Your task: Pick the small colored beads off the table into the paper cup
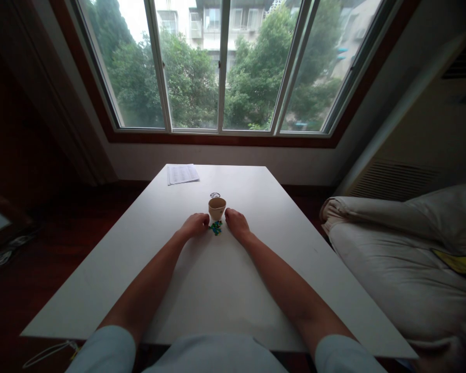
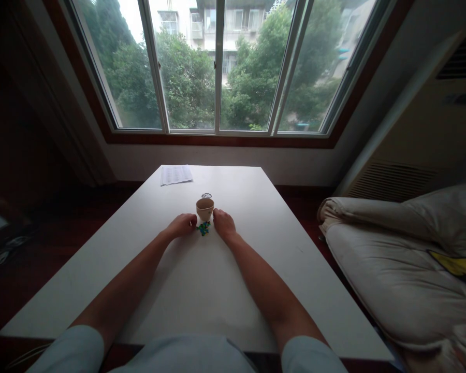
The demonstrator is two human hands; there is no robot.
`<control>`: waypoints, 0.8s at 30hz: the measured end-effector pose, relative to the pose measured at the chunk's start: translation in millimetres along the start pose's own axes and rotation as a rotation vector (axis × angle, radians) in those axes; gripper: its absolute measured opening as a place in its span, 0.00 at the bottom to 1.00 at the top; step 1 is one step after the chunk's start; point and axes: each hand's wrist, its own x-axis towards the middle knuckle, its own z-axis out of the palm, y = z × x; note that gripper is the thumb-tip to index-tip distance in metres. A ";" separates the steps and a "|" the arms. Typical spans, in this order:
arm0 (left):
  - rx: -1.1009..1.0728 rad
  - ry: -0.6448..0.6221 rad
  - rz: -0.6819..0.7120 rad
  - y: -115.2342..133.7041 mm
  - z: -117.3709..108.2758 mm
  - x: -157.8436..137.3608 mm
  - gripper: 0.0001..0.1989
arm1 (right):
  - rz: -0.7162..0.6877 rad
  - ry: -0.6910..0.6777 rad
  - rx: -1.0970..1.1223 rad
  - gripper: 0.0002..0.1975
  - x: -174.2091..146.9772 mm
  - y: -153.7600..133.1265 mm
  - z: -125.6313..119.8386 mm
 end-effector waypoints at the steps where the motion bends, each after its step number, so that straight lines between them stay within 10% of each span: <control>1: -0.002 0.000 -0.004 -0.2 0.4 -0.2 0.06 | -0.001 0.017 0.013 0.11 -0.1 0.4 0.0; 24: 0.052 -0.127 -0.035 -4.6 -0.5 1.5 0.08 | -0.152 0.572 0.609 0.11 4.1 -1.1 -6.8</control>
